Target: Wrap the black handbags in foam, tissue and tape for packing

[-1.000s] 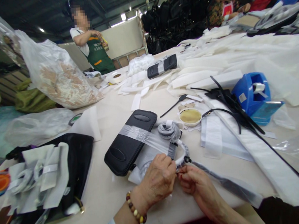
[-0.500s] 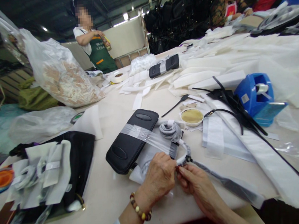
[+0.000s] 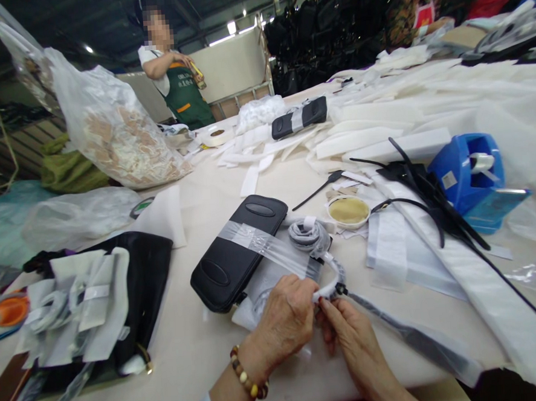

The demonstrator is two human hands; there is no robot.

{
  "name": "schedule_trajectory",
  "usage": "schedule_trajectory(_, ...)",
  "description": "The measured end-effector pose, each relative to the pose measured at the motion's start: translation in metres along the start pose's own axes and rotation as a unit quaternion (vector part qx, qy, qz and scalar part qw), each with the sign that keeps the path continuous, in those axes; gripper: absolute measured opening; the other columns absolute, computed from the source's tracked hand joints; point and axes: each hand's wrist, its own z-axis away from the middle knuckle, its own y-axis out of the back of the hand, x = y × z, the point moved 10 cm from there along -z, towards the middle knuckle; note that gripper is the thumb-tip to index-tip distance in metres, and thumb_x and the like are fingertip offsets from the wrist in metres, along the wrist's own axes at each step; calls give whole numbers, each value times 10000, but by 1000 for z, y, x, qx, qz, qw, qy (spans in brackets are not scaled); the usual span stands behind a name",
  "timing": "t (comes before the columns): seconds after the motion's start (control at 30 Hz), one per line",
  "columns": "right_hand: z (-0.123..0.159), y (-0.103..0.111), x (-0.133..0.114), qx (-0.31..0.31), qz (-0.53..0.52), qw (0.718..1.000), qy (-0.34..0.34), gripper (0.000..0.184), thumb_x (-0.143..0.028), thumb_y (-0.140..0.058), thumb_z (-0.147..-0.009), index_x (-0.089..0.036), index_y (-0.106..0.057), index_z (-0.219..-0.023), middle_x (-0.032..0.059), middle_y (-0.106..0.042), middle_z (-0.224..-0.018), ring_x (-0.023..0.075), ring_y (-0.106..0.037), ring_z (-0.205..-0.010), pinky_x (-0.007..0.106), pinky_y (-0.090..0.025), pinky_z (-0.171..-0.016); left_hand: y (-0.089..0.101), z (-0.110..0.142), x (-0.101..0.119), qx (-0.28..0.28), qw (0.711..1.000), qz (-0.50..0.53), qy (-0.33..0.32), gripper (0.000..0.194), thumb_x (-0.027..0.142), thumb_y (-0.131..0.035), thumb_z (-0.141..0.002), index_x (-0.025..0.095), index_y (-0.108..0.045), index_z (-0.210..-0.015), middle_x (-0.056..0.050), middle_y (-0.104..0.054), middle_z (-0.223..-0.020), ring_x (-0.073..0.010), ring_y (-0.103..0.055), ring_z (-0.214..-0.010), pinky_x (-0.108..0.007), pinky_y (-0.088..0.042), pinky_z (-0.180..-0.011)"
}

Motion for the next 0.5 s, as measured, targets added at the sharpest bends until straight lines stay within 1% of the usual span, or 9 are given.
schedule_trajectory(0.13,13,3,2,-81,33,995,-52,554,-740,-566,-632,-187,-543,-612,-21,-501,-432,104,-419,-379,226,-313,-387,-1,1,-2,0,1000,1,18,177,34,-480,-738,174,-526,-837,-36,-572,-767,-197,-509,-756,-304,-407,-674)
schedule_trajectory(0.2,13,29,-20,-81,84,993,-26,528,-710,-552,-679,-184,-579,-634,-17,-497,-423,110,-416,-388,237,-329,-407,-1,2,0,5,1000,6,17,181,31,-481,-736,178,-521,-833,-35,-570,-768,-198,-510,-755,-306,-406,-667)
schedule_trajectory(0.23,10,54,-41,-40,111,993,20,500,-681,-551,-707,-185,-598,-657,-13,-507,-439,118,-437,-419,247,-359,-444,-1,2,1,8,1000,11,17,181,29,-478,-736,180,-517,-827,-34,-569,-768,-199,-512,-753,-306,-406,-661)
schedule_trajectory(0.27,6,87,-69,29,135,987,81,466,-649,-550,-729,-189,-616,-695,-7,-528,-472,130,-466,-467,258,-390,-497,0,3,1,13,1000,16,18,182,25,-470,-738,182,-514,-820,-33,-568,-768,-199,-516,-751,-305,-406,-656)
schedule_trajectory(0.3,4,124,-101,117,158,970,146,428,-616,-556,-741,-194,-630,-745,0,-557,-526,143,-496,-529,270,-414,-563,-1,3,1,17,999,20,17,187,19,-459,-740,185,-511,-808,-31,-566,-762,-197,-519,-743,-303,-407,-647)
schedule_trajectory(0.37,6,198,-159,289,200,906,237,391,-567,-562,-733,-204,-635,-859,23,-614,-668,177,-540,-651,303,-422,-660,-2,5,-2,28,999,27,16,200,12,-427,-752,191,-507,-793,-25,-560,-748,-187,-527,-720,-291,-406,-624)
schedule_trajectory(0.43,4,256,-205,405,259,838,257,392,-505,-545,-715,-192,-630,-934,52,-631,-754,218,-565,-744,349,-410,-730,-5,6,-4,41,998,37,-1,203,24,-421,-759,203,-506,-800,-14,-561,-744,-176,-536,-708,-273,-410,-610)
schedule_trajectory(0.47,0,277,-223,440,296,808,256,380,-477,-526,-702,-180,-635,-913,67,-628,-778,240,-560,-781,374,-396,-751,-5,7,-5,47,998,40,-9,199,33,-427,-763,210,-506,-808,-9,-565,-748,-170,-542,-709,-264,-414,-612)
schedule_trajectory(0.5,-7,293,-236,454,309,796,255,347,-441,-532,-678,-163,-645,-851,81,-619,-767,259,-550,-794,395,-380,-759,-6,7,-6,51,998,41,-16,196,41,-435,-764,217,-506,-815,-3,-571,-752,-164,-548,-714,-256,-418,-616)
